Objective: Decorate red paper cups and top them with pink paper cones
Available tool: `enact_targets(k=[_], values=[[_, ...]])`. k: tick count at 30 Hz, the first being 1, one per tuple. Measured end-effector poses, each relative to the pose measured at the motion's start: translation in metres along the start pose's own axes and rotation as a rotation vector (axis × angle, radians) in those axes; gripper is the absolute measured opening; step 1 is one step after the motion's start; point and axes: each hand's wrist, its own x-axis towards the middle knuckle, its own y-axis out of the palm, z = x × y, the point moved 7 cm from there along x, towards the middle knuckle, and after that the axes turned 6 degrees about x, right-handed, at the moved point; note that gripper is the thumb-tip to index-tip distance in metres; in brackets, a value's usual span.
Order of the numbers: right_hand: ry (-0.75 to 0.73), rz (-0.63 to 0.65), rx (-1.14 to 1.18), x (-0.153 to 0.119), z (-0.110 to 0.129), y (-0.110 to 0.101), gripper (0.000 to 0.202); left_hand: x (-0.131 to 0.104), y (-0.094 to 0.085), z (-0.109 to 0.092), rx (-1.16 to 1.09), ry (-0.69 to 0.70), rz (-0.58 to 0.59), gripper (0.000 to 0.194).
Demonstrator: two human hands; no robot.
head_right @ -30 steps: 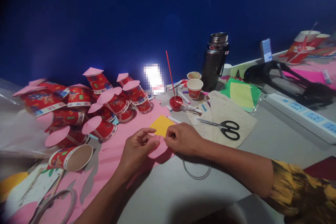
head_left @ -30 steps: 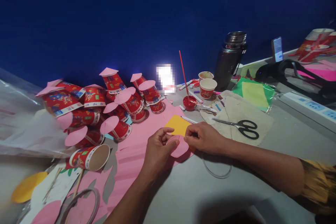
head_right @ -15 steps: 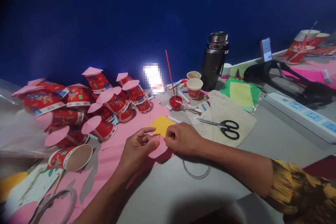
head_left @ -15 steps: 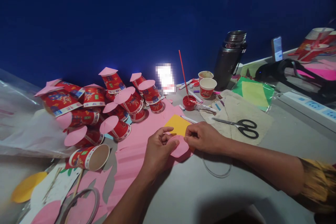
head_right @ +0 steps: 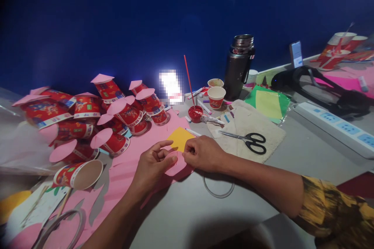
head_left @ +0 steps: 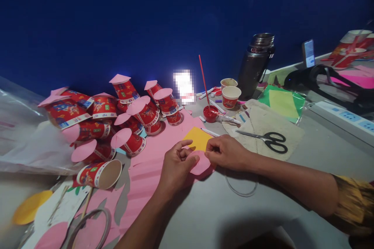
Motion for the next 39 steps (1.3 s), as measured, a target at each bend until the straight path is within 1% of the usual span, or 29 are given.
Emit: enact_targets(k=[6, 10, 13, 15, 17, 19, 21, 23, 25, 29, 31, 36, 39], values=[[-0.003, -0.002, 0.023, 0.000, 0.001, -0.001, 0.016, -0.002, 0.000, -0.005, 0.006, 0.036, -0.014, 0.058], [-0.005, -0.002, 0.069, -0.002, 0.003, -0.001, 0.013, -0.004, 0.004, -0.004, 0.038, 0.043, 0.020, 0.059], [-0.054, -0.002, 0.091, -0.002, 0.006, 0.000, 0.012, -0.005, 0.007, -0.002, 0.052, 0.047, 0.042, 0.062], [-0.078, -0.005, 0.084, -0.002, 0.006, 0.001, 0.013, -0.005, 0.009, 0.000, 0.060, 0.051, 0.053, 0.061], [-0.080, -0.010, 0.067, -0.001, 0.005, 0.001, 0.014, -0.005, 0.010, 0.001, 0.066, 0.052, 0.066, 0.054], [-0.075, -0.016, 0.055, -0.001, 0.003, 0.001, 0.015, -0.004, 0.010, 0.000, 0.086, 0.062, 0.083, 0.043], [-0.072, -0.019, 0.052, -0.001, 0.002, 0.001, 0.016, -0.003, 0.009, -0.002, 0.147, 0.091, 0.099, 0.028], [-0.071, -0.019, 0.044, -0.001, 0.001, 0.000, 0.018, -0.003, 0.008, -0.003, 0.229, 0.117, 0.107, 0.022], [-0.076, -0.012, 0.037, -0.001, 0.001, 0.001, 0.018, -0.003, 0.006, -0.003, 0.278, 0.130, 0.105, 0.023], [-0.090, 0.014, 0.053, -0.002, 0.002, 0.002, 0.020, -0.007, 0.005, -0.006, 0.302, 0.150, 0.088, 0.027], [-0.086, 0.006, 0.054, -0.002, 0.002, 0.002, 0.019, -0.008, 0.006, -0.009, 0.320, 0.159, 0.086, 0.028], [-0.086, -0.037, 0.071, -0.002, 0.002, 0.000, 0.018, -0.008, 0.010, -0.010, 0.265, 0.133, 0.149, 0.024], [-0.099, -0.063, 0.101, -0.002, 0.003, -0.002, 0.018, -0.008, 0.014, -0.009, 0.298, 0.103, 0.206, 0.023]])
